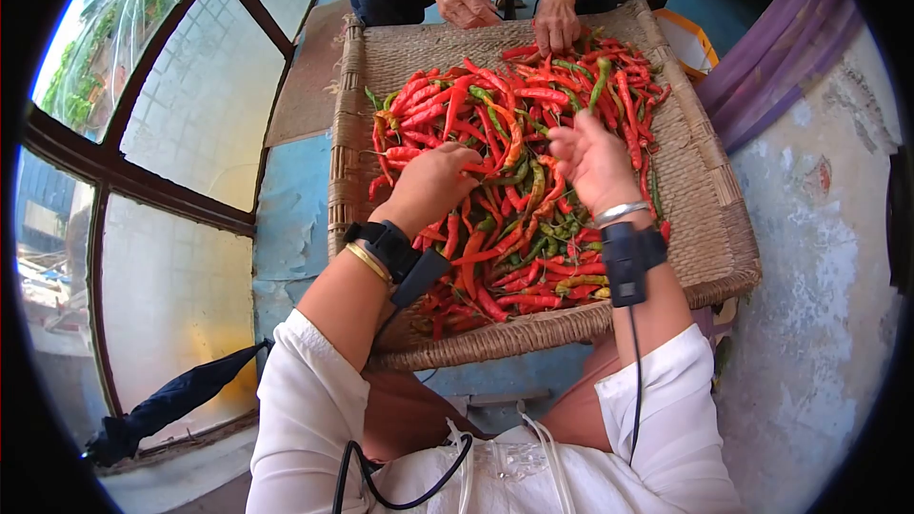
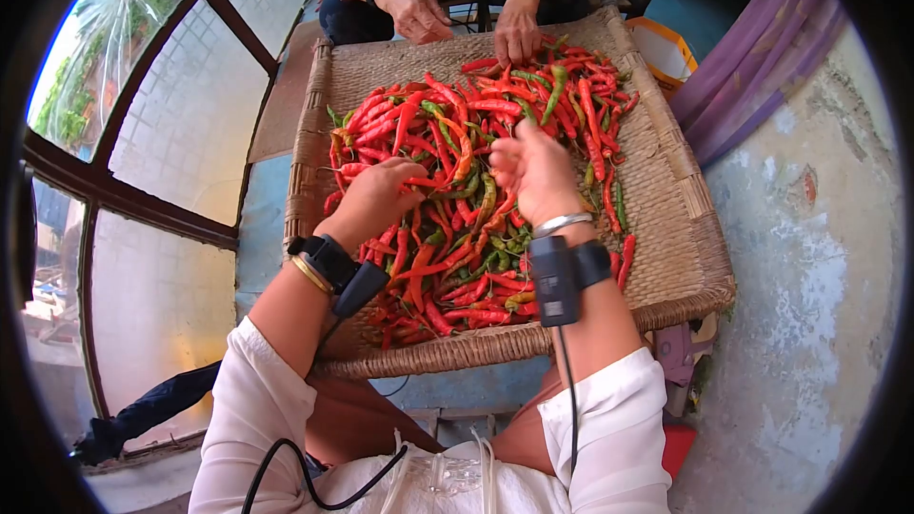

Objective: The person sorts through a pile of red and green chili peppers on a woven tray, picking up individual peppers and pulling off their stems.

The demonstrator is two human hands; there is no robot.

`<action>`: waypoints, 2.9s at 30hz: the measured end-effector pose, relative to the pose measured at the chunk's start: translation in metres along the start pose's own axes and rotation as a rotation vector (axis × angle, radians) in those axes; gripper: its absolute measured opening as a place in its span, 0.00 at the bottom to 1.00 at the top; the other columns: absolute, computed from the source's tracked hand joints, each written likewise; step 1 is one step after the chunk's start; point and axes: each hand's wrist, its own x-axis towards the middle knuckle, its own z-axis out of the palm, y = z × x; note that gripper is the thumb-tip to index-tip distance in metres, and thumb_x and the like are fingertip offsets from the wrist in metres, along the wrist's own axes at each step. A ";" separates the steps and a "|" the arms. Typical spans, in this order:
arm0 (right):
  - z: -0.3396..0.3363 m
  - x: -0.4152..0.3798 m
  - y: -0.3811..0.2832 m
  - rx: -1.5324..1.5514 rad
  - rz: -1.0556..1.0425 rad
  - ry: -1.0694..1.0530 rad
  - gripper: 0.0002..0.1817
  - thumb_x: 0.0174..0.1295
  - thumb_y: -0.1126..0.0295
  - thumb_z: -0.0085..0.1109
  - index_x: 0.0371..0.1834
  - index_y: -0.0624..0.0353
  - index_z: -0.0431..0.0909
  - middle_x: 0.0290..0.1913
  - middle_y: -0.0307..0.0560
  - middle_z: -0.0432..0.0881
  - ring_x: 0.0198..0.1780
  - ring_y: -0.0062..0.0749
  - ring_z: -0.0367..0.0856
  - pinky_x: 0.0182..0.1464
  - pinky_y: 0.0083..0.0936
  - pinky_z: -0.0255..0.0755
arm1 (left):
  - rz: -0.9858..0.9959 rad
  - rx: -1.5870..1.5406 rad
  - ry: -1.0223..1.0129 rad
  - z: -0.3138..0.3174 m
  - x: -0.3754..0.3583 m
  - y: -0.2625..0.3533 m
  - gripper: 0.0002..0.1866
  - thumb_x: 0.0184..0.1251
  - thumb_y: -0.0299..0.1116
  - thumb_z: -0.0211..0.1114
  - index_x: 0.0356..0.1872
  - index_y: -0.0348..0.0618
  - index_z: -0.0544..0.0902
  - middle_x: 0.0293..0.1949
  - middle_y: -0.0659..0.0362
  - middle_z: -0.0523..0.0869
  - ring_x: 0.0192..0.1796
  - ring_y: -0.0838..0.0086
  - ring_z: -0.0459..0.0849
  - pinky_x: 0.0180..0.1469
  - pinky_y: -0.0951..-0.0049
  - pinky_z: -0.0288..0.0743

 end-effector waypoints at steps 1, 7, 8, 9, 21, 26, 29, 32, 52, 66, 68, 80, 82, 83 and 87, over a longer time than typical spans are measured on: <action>0.004 -0.002 0.007 -0.159 -0.004 -0.078 0.15 0.60 0.59 0.48 0.40 0.60 0.72 0.32 0.44 0.79 0.25 0.23 0.78 0.20 0.18 0.68 | 0.010 0.012 -0.085 0.001 0.002 0.003 0.15 0.48 0.31 0.62 0.40 0.42 0.77 0.38 0.54 0.78 0.40 0.58 0.77 0.41 0.64 0.72; 0.007 0.005 0.051 -1.383 -0.756 -0.375 0.14 0.52 0.71 0.50 0.44 0.58 0.74 0.39 0.54 0.77 0.40 0.48 0.75 0.42 0.37 0.69 | 0.008 0.143 -0.052 0.023 0.001 0.011 0.16 0.49 0.30 0.61 0.42 0.41 0.75 0.41 0.55 0.77 0.41 0.60 0.77 0.41 0.65 0.73; 0.005 0.004 0.054 -1.483 -0.711 -0.397 0.14 0.52 0.72 0.50 0.43 0.57 0.74 0.40 0.54 0.76 0.42 0.51 0.73 0.45 0.39 0.68 | -0.046 0.219 -0.041 0.027 0.001 0.011 0.16 0.49 0.31 0.61 0.41 0.41 0.75 0.41 0.56 0.77 0.40 0.61 0.78 0.40 0.65 0.73; 0.007 0.002 0.055 -1.484 -0.709 -0.400 0.14 0.52 0.72 0.50 0.43 0.57 0.74 0.40 0.54 0.76 0.42 0.51 0.73 0.45 0.39 0.68 | -0.049 0.217 -0.040 0.029 0.002 0.012 0.16 0.49 0.31 0.61 0.41 0.41 0.75 0.41 0.56 0.77 0.40 0.61 0.78 0.40 0.65 0.73; 0.018 -0.007 0.044 -1.416 -0.900 -0.240 0.07 0.53 0.71 0.52 0.33 0.59 0.76 0.25 0.49 0.77 0.31 0.41 0.77 0.33 0.36 0.71 | 0.038 -0.305 0.170 0.007 0.010 0.027 0.11 0.52 0.33 0.63 0.35 0.39 0.78 0.28 0.55 0.79 0.29 0.68 0.79 0.31 0.70 0.72; 0.025 -0.018 0.018 -0.569 -0.062 -0.481 0.12 0.61 0.65 0.47 0.29 0.63 0.75 0.13 0.36 0.69 0.12 0.15 0.66 0.15 0.13 0.60 | -0.091 -0.567 -0.011 0.004 0.007 0.026 0.12 0.54 0.31 0.64 0.38 0.38 0.76 0.23 0.67 0.76 0.26 0.88 0.71 0.27 0.85 0.66; 0.017 -0.015 0.005 -0.376 -0.019 -0.522 0.13 0.62 0.64 0.45 0.29 0.62 0.75 0.14 0.34 0.70 0.10 0.14 0.62 0.12 0.10 0.57 | -0.133 -0.472 -0.241 0.009 0.005 0.019 0.11 0.51 0.32 0.65 0.33 0.37 0.78 0.24 0.55 0.80 0.27 0.73 0.78 0.31 0.74 0.71; 0.008 -0.013 -0.013 -0.213 -0.080 -0.471 0.12 0.62 0.64 0.45 0.31 0.61 0.75 0.14 0.34 0.69 0.11 0.14 0.61 0.12 0.11 0.57 | -0.047 -0.279 -0.233 0.014 0.004 0.014 0.10 0.51 0.32 0.63 0.32 0.38 0.78 0.24 0.53 0.81 0.28 0.66 0.80 0.32 0.71 0.73; -0.016 0.016 0.030 -1.605 -0.242 -0.098 0.15 0.46 0.64 0.60 0.36 0.58 0.77 0.33 0.50 0.80 0.37 0.43 0.78 0.39 0.35 0.71 | -0.201 0.064 0.034 0.009 0.005 0.007 0.18 0.49 0.30 0.62 0.45 0.41 0.73 0.33 0.54 0.79 0.35 0.60 0.79 0.35 0.64 0.73; -0.008 -0.003 0.038 -1.750 -0.371 -0.016 0.22 0.47 0.57 0.58 0.39 0.63 0.75 0.34 0.56 0.79 0.41 0.49 0.76 0.42 0.41 0.69 | -0.172 -0.364 -0.271 0.025 -0.006 0.014 0.20 0.48 0.23 0.58 0.47 0.42 0.76 0.22 0.58 0.77 0.26 0.78 0.76 0.30 0.77 0.70; -0.001 -0.006 0.028 -1.780 -0.209 -0.101 0.20 0.46 0.56 0.59 0.36 0.62 0.77 0.34 0.55 0.79 0.40 0.48 0.77 0.42 0.40 0.70 | -0.002 -0.209 -0.318 0.029 -0.010 0.013 0.16 0.48 0.27 0.58 0.43 0.44 0.79 0.27 0.53 0.80 0.30 0.67 0.80 0.33 0.71 0.72; 0.008 -0.044 0.019 -1.188 -0.242 -0.383 0.09 0.44 0.69 0.59 0.22 0.64 0.74 0.17 0.45 0.76 0.17 0.23 0.73 0.23 0.22 0.68 | -0.099 -0.326 -0.334 0.014 -0.008 0.038 0.13 0.48 0.41 0.65 0.30 0.43 0.82 0.23 0.53 0.81 0.29 0.63 0.80 0.33 0.67 0.72; 0.002 -0.049 0.001 -1.229 -0.464 -0.348 0.08 0.47 0.70 0.58 0.23 0.65 0.74 0.17 0.42 0.75 0.16 0.20 0.71 0.21 0.20 0.67 | -0.106 -0.349 -0.361 0.014 -0.007 0.035 0.12 0.48 0.39 0.65 0.31 0.43 0.82 0.23 0.53 0.81 0.28 0.64 0.80 0.33 0.67 0.72; 0.003 -0.055 -0.012 -1.091 -0.310 -0.334 0.05 0.51 0.72 0.56 0.23 0.61 0.71 0.16 0.36 0.71 0.15 0.13 0.67 0.16 0.12 0.61 | -0.089 -0.288 -0.343 0.014 -0.007 0.034 0.12 0.48 0.40 0.65 0.31 0.44 0.82 0.24 0.53 0.81 0.29 0.63 0.80 0.33 0.67 0.72; -0.010 -0.045 -0.048 -0.660 -0.247 -0.190 0.05 0.56 0.69 0.53 0.30 0.59 0.73 0.20 0.38 0.74 0.17 0.15 0.70 0.17 0.11 0.64 | -0.139 -0.077 -0.353 0.011 -0.009 0.029 0.12 0.48 0.40 0.63 0.30 0.43 0.82 0.27 0.51 0.81 0.34 0.60 0.79 0.36 0.65 0.72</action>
